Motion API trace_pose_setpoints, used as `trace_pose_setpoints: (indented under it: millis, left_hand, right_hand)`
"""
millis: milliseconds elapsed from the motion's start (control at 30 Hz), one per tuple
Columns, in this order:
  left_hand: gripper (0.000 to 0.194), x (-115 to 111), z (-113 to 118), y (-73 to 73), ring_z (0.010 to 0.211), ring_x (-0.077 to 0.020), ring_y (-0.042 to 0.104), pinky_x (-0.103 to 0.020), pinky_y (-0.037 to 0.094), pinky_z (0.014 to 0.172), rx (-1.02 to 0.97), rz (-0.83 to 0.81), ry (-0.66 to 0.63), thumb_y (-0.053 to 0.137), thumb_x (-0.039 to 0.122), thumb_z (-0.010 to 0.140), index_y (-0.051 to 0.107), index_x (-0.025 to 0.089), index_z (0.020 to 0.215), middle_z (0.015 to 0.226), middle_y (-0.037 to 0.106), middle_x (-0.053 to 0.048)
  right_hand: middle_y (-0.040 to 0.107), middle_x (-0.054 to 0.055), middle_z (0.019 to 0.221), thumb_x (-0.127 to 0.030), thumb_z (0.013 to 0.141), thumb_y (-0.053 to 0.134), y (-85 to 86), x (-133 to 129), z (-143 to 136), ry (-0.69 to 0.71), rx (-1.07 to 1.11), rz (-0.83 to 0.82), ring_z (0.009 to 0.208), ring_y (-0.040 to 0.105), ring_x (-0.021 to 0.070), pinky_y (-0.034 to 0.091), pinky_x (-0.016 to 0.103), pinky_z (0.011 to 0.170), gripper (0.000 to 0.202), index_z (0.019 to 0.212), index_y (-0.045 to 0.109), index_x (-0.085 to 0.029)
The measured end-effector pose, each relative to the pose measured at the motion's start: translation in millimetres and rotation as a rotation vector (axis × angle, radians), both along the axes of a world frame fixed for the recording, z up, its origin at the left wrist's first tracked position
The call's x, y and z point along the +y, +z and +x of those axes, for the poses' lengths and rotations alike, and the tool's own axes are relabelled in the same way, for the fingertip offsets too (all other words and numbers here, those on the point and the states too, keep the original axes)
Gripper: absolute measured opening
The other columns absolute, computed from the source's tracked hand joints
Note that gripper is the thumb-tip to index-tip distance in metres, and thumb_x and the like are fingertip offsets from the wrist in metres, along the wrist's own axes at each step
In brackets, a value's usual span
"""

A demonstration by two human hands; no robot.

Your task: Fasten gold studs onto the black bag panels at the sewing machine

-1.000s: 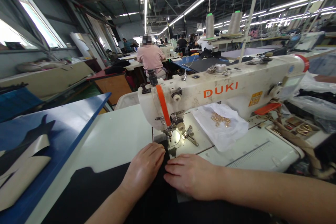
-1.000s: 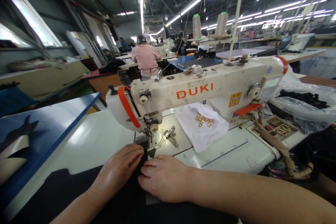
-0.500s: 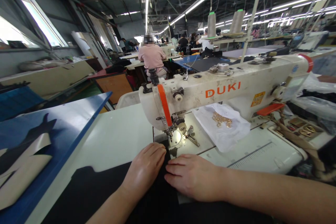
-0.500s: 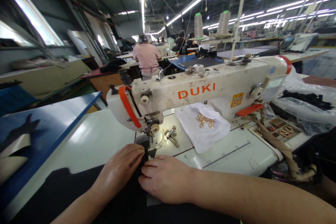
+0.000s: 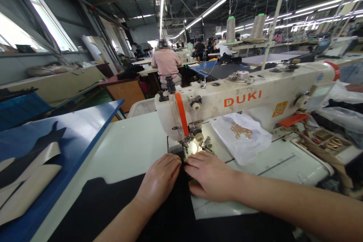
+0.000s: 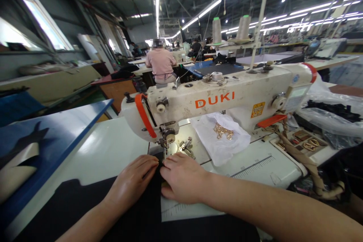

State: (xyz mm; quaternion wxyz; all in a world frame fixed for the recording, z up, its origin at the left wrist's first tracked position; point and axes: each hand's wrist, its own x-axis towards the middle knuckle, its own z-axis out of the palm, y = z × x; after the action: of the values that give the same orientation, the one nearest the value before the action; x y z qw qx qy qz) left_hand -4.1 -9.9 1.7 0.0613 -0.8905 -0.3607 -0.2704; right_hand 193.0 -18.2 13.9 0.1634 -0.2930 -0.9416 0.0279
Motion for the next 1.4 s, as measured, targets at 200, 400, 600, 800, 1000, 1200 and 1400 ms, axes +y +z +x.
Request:
trace_pose_setpoints:
  millis: [200, 400, 600, 800, 1000, 1200, 1400]
  left_hand:
    - [0.016, -3.0, -0.2, 0.5, 0.081, -0.0175, 0.059, -0.032, 0.052, 0.076, -0.008, -0.029, 0.001, 0.042, 0.015, 0.091, 0.057, 0.017, 0.088, 0.085, 0.063, -0.005]
    - [0.015, -1.6, 1.5, -0.3, 0.079, -0.0174, 0.058, -0.032, 0.051, 0.074, -0.038, -0.076, 0.016, 0.043, 0.015, 0.091, 0.057, 0.017, 0.086, 0.082, 0.062, -0.004]
    - [0.014, -0.6, 3.2, -2.0, 0.079, -0.0174, 0.058, -0.032, 0.05, 0.074, -0.066, -0.111, 0.046, 0.045, 0.015, 0.09, 0.057, 0.018, 0.083, 0.081, 0.062, -0.004]
    - [0.014, -1.4, 2.9, -0.4, 0.08, -0.017, 0.058, -0.031, 0.05, 0.075, -0.057, -0.113, 0.046, 0.044, 0.015, 0.09, 0.057, 0.018, 0.084, 0.082, 0.062, -0.003]
    - [0.017, -2.6, 4.1, 1.8, 0.077, -0.0164, 0.057, -0.031, 0.051, 0.072, -0.037, -0.107, 0.053, 0.043, 0.015, 0.09, 0.058, 0.018, 0.085, 0.081, 0.062, -0.003]
    - [0.017, -2.4, 3.6, 1.0, 0.077, -0.0167, 0.058, -0.031, 0.052, 0.072, -0.024, -0.091, 0.058, 0.044, 0.015, 0.09, 0.06, 0.017, 0.085, 0.08, 0.063, -0.004]
    - [0.018, -4.9, -4.9, -1.0, 0.086, -0.017, 0.062, -0.031, 0.055, 0.078, -0.043, -0.066, 0.013, 0.044, 0.016, 0.09, 0.061, 0.017, 0.095, 0.091, 0.067, -0.006]
  right_hand:
    - [0.062, 0.013, 0.11, -0.032, 0.08, 0.056, -4.3, 1.6, -3.2, 0.008, 0.046, -0.011, 0.104, 0.053, 0.0243, 0.037, 0.035, 0.097, 0.032, 0.103, 0.06, -0.01]
    - [0.062, 0.013, 0.106, -0.032, 0.08, 0.056, -5.9, 1.4, -3.7, 0.013, 0.044, -0.012, 0.103, 0.053, 0.0245, 0.037, 0.034, 0.098, 0.031, 0.101, 0.06, -0.01]
    - [0.062, 0.013, 0.108, -0.031, 0.081, 0.055, -5.3, 1.6, -3.5, 0.025, 0.041, -0.016, 0.104, 0.053, 0.0247, 0.037, 0.034, 0.098, 0.031, 0.103, 0.06, -0.009]
    - [0.062, 0.013, 0.106, -0.029, 0.08, 0.056, -5.1, 0.3, -3.2, 0.015, 0.072, -0.037, 0.105, 0.052, 0.0249, 0.038, 0.036, 0.098, 0.029, 0.102, 0.061, -0.01]
    - [0.059, 0.012, 0.103, -0.028, 0.079, 0.056, -2.4, -0.7, -2.7, 0.016, 0.097, -0.051, 0.104, 0.05, 0.0243, 0.036, 0.037, 0.098, 0.026, 0.099, 0.06, -0.011]
    - [0.059, 0.011, 0.099, -0.028, 0.08, 0.055, 1.3, 0.7, -2.7, 0.051, 0.04, -0.027, 0.099, 0.05, 0.0229, 0.037, 0.035, 0.097, 0.026, 0.099, 0.06, -0.011]
    - [0.059, 0.012, 0.099, -0.027, 0.08, 0.056, 0.5, 0.0, -4.0, 0.051, 0.038, -0.006, 0.1, 0.05, 0.0227, 0.036, 0.035, 0.098, 0.026, 0.099, 0.06, -0.01]
